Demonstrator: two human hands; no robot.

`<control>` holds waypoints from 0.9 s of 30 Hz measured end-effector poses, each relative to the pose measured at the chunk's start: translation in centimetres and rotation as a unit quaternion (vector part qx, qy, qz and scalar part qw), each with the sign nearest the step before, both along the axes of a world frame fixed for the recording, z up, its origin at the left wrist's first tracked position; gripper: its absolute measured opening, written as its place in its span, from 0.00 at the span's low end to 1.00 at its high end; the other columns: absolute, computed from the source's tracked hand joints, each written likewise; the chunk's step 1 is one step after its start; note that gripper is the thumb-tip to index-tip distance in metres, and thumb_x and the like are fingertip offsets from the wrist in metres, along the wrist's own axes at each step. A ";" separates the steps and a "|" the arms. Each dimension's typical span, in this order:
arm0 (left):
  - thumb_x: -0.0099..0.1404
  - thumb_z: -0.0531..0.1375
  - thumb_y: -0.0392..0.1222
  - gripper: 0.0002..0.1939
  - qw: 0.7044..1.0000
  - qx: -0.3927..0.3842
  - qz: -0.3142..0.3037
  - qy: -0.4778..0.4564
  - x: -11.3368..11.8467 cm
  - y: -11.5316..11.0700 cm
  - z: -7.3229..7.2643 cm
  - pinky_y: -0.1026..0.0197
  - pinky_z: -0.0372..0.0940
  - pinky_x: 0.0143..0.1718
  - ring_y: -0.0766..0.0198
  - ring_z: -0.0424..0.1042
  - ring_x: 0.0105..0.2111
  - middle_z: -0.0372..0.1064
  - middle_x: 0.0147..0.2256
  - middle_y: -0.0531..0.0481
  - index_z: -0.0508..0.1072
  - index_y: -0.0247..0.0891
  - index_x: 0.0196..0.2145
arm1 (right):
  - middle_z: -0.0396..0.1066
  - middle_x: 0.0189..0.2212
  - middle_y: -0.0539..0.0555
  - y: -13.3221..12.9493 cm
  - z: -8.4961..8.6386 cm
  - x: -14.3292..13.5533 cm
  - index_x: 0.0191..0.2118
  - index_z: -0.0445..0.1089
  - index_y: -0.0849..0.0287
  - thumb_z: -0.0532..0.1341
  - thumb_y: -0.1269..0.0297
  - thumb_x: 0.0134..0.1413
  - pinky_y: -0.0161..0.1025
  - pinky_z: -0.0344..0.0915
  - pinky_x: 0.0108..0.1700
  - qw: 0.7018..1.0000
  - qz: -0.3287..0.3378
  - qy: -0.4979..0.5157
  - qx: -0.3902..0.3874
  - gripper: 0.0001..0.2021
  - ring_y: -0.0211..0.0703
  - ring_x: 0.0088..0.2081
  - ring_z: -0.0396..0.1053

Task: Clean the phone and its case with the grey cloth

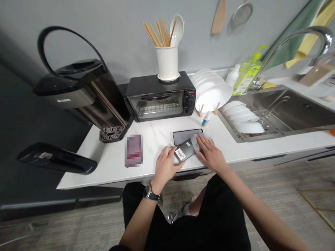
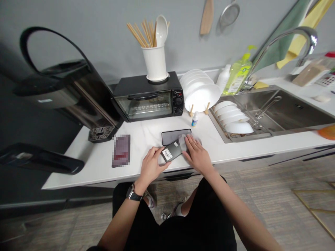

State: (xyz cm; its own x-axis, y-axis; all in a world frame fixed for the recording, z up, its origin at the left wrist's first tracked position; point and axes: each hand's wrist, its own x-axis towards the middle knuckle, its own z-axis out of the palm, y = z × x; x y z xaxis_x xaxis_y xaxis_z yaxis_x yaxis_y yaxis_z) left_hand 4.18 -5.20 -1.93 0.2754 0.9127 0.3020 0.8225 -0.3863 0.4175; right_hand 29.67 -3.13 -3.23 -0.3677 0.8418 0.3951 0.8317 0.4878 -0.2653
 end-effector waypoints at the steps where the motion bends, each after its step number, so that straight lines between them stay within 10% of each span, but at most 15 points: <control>1: 0.65 0.71 0.49 0.34 1.000 -0.001 0.001 0.000 0.0 0.0 0.0 0.49 0.69 0.57 0.50 0.71 0.53 0.68 0.51 0.45 0.66 0.43 0.64 | 0.52 0.74 0.66 0.3 0.0 -0.6 0.77 0.47 0.63 0.54 0.54 0.75 0.64 0.58 0.72 1.000 -0.003 0.001 -0.001 0.34 0.61 0.75 0.52; 7: 0.64 0.71 0.42 0.34 1.000 -0.011 -0.006 -0.003 -0.1 -0.1 0.0 0.51 0.70 0.55 0.52 0.71 0.52 0.68 0.51 0.46 0.66 0.43 0.64 | 0.57 0.73 0.62 -3.0 0.2 -5.1 0.77 0.48 0.60 0.54 0.56 0.75 0.58 0.58 0.73 0.983 0.177 -0.004 -0.046 0.32 0.53 0.74 0.55; 15: 0.65 0.71 0.50 0.33 1.000 0.002 -0.003 0.001 0.0 -0.1 0.1 0.50 0.70 0.57 0.51 0.71 0.52 0.68 0.50 0.45 0.68 0.41 0.63 | 0.55 0.73 0.64 -0.2 0.0 -1.0 0.76 0.52 0.61 0.53 0.54 0.75 0.63 0.58 0.72 1.000 -0.009 0.010 -0.011 0.31 0.60 0.74 0.54; 22: 0.64 0.71 0.45 0.32 1.000 -0.002 -0.014 -0.003 -0.2 -0.2 -0.1 0.51 0.71 0.55 0.52 0.71 0.51 0.69 0.50 0.46 0.68 0.42 0.63 | 0.59 0.72 0.59 -3.9 0.4 -4.2 0.75 0.55 0.59 0.52 0.56 0.76 0.55 0.58 0.73 0.986 0.154 0.004 -0.061 0.28 0.50 0.74 0.56; 27: 0.64 0.72 0.50 0.33 1.000 0.010 -0.014 -0.010 -0.1 0.1 -0.3 0.49 0.71 0.56 0.50 0.71 0.52 0.68 0.51 0.45 0.69 0.42 0.63 | 0.55 0.73 0.63 -1.6 0.0 -0.2 0.75 0.54 0.63 0.53 0.54 0.75 0.60 0.57 0.73 1.000 -0.018 -0.010 -0.023 0.31 0.58 0.74 0.54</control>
State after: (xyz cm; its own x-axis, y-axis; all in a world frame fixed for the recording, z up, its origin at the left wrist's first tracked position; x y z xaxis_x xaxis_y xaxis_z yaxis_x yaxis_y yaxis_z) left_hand 4.06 -5.07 -2.24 0.2945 0.8981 0.3265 0.8030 -0.4179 0.4250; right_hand 29.45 -4.75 -3.23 -0.3447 0.8715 0.3488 0.8534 0.4457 -0.2704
